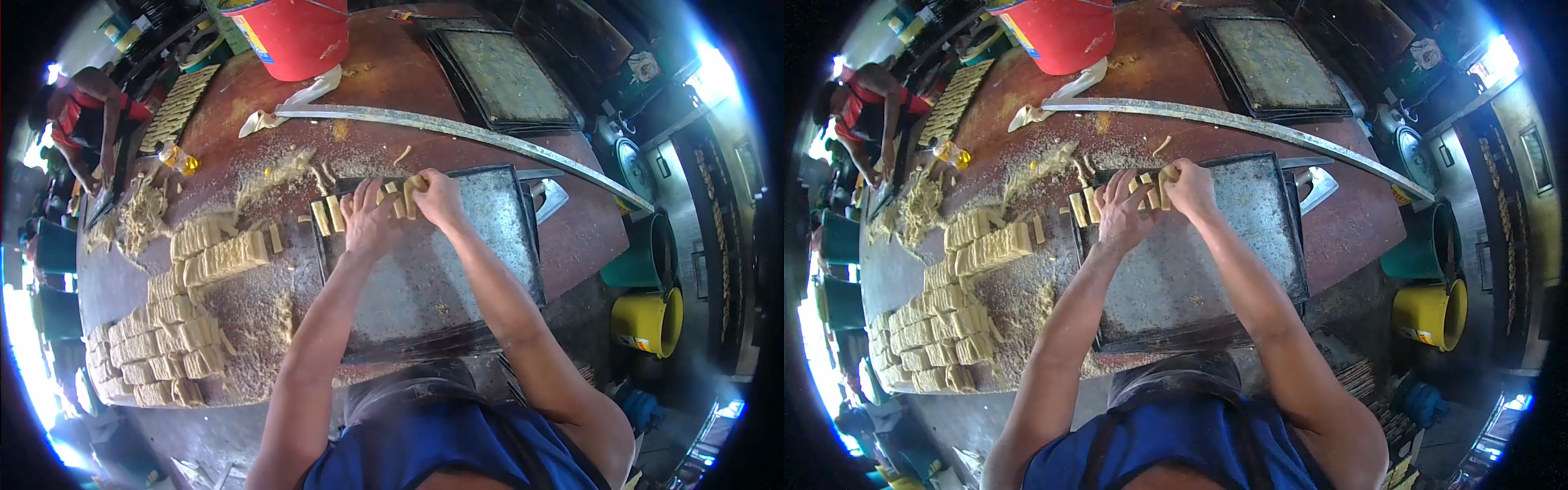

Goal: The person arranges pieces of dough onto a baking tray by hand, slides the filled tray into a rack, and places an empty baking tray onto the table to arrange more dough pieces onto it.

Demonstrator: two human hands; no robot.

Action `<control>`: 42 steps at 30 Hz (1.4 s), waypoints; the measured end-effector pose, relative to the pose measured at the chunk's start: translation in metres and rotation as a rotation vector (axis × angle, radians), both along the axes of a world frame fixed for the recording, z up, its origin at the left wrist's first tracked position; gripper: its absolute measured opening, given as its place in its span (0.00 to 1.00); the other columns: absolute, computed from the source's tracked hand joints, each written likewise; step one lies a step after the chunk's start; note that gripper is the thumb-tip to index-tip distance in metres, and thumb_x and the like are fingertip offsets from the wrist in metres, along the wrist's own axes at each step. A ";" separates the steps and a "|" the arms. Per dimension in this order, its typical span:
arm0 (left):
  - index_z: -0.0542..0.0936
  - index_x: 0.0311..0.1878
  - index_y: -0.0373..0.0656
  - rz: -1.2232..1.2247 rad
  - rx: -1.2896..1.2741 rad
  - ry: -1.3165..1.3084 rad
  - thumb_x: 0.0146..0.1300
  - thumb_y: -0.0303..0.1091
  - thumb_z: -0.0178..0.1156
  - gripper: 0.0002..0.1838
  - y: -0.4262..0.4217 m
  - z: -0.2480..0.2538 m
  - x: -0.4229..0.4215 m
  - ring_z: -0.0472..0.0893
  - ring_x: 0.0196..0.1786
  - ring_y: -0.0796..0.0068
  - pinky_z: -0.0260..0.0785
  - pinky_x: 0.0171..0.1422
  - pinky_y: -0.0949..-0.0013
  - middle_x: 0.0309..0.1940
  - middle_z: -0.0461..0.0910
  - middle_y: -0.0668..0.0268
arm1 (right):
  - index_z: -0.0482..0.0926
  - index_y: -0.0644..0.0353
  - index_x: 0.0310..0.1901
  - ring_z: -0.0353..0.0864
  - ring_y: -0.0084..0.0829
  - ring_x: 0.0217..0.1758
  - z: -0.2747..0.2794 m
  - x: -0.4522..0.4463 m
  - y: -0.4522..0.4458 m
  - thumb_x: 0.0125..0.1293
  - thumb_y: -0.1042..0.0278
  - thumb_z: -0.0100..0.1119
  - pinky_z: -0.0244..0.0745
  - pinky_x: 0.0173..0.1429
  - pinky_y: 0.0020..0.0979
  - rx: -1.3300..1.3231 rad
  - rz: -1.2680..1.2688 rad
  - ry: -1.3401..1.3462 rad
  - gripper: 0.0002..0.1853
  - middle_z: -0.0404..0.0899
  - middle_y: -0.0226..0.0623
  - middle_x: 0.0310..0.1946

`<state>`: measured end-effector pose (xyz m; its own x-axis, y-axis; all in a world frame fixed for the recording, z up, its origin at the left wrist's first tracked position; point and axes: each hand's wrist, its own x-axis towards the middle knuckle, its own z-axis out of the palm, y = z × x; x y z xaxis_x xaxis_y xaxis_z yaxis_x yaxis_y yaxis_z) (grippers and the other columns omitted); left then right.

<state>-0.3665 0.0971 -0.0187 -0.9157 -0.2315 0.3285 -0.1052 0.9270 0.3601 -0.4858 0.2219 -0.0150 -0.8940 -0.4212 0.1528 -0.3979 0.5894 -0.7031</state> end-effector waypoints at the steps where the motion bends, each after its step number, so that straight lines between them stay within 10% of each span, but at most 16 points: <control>1: 0.82 0.57 0.55 -0.016 0.006 0.003 0.50 0.43 0.75 0.28 0.002 0.003 -0.001 0.60 0.76 0.58 0.46 0.76 0.42 0.70 0.66 0.61 | 0.83 0.61 0.49 0.86 0.49 0.47 0.003 -0.001 0.004 0.56 0.65 0.67 0.80 0.54 0.44 -0.005 -0.038 -0.025 0.18 0.86 0.50 0.41; 13: 0.82 0.57 0.55 -0.122 0.131 0.079 0.52 0.48 0.74 0.28 0.008 -0.005 -0.021 0.55 0.78 0.55 0.40 0.78 0.33 0.71 0.65 0.59 | 0.85 0.60 0.47 0.88 0.45 0.45 -0.008 -0.015 0.026 0.54 0.66 0.71 0.82 0.51 0.38 -0.023 -0.232 -0.098 0.18 0.87 0.47 0.41; 15: 0.81 0.57 0.56 -0.126 0.118 0.060 0.52 0.49 0.74 0.29 0.016 -0.004 -0.027 0.56 0.78 0.55 0.40 0.78 0.33 0.71 0.65 0.59 | 0.84 0.66 0.46 0.87 0.28 0.40 -0.011 -0.016 0.033 0.58 0.71 0.72 0.81 0.46 0.29 0.037 -0.145 -0.043 0.15 0.88 0.41 0.40; 22: 0.82 0.58 0.58 -0.087 0.062 0.071 0.52 0.50 0.73 0.28 0.031 -0.005 -0.035 0.54 0.79 0.55 0.36 0.79 0.31 0.72 0.63 0.59 | 0.84 0.63 0.42 0.88 0.39 0.39 -0.025 -0.041 0.052 0.56 0.68 0.73 0.81 0.45 0.34 -0.268 -0.128 -0.124 0.14 0.88 0.43 0.35; 25: 0.83 0.56 0.58 -0.059 0.031 -0.002 0.54 0.48 0.72 0.25 0.048 -0.004 -0.042 0.53 0.79 0.55 0.34 0.79 0.30 0.72 0.63 0.60 | 0.83 0.65 0.46 0.87 0.26 0.39 -0.023 -0.038 0.064 0.58 0.72 0.72 0.80 0.44 0.27 -0.312 -0.145 -0.326 0.14 0.88 0.40 0.37; 38: 0.80 0.59 0.54 -0.056 0.018 0.062 0.57 0.51 0.71 0.28 0.019 0.009 -0.015 0.57 0.78 0.59 0.33 0.80 0.34 0.70 0.68 0.62 | 0.85 0.60 0.43 0.86 0.38 0.36 -0.008 -0.035 0.046 0.59 0.64 0.70 0.80 0.44 0.36 -0.063 -0.139 0.353 0.13 0.87 0.42 0.34; 42: 0.77 0.63 0.52 0.087 0.129 0.075 0.61 0.45 0.68 0.27 -0.069 0.016 0.058 0.65 0.74 0.59 0.39 0.81 0.39 0.69 0.69 0.60 | 0.83 0.62 0.46 0.86 0.34 0.38 0.029 0.047 -0.047 0.65 0.65 0.66 0.80 0.46 0.33 -0.408 0.136 -0.114 0.12 0.87 0.40 0.40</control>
<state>-0.3083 0.0277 -0.0022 -0.8646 -0.3532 0.3575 -0.1513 0.8613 0.4851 -0.4384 0.1752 0.0136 -0.8553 -0.4622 0.2342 -0.3590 0.2026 -0.9111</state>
